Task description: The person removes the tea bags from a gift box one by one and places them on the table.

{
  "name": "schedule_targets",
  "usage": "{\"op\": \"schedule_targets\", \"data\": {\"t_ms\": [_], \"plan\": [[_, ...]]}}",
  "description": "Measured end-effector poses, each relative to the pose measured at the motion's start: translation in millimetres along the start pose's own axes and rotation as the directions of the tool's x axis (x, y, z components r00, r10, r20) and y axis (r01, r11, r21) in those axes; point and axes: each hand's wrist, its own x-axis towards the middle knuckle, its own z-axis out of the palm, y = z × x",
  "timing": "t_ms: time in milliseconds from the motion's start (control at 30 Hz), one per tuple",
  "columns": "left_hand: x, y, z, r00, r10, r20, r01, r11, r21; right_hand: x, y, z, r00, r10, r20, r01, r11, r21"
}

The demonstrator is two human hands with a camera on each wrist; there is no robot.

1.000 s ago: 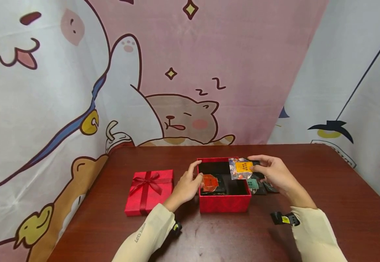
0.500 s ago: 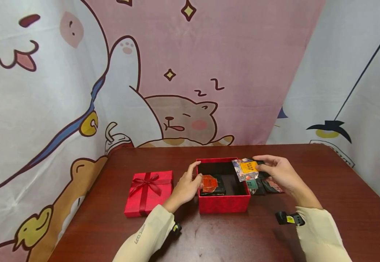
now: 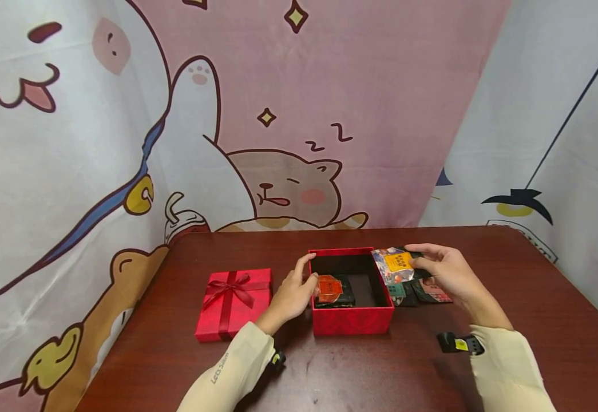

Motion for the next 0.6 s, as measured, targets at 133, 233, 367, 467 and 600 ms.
{"op": "schedule_targets", "data": {"t_ms": [133,233,367,467,600], "plan": [[0.6,-0.2,-0.3,1.000,0.009,0.001,-0.009,1.000,-0.007,-0.2,3.3,-4.4,1.000,0.002,-0.003,-0.002,1.000,0.006],[0.6,-0.3,-0.1,1.000,0.014,0.006,-0.014,1.000,-0.006,-0.6,6.5,-6.5,1.000,0.026,0.000,-0.026,1.000,0.003],[0.3,-0.3,0.0,1.000,0.011,0.006,-0.011,1.000,-0.005,-1.2,10.1,-8.3,0.999,0.054,-0.004,-0.054,0.998,-0.010],[0.1,-0.2,-0.3,1.000,0.004,0.000,-0.004,1.000,-0.001,-1.3,11.8,-9.3,0.998,0.059,-0.009,-0.059,0.998,-0.005],[0.4,-1.0,0.0,1.000,0.002,0.001,-0.002,1.000,0.002,-2.0,12.7,-9.8,0.998,0.062,-0.011,-0.062,0.998,-0.004]]}}
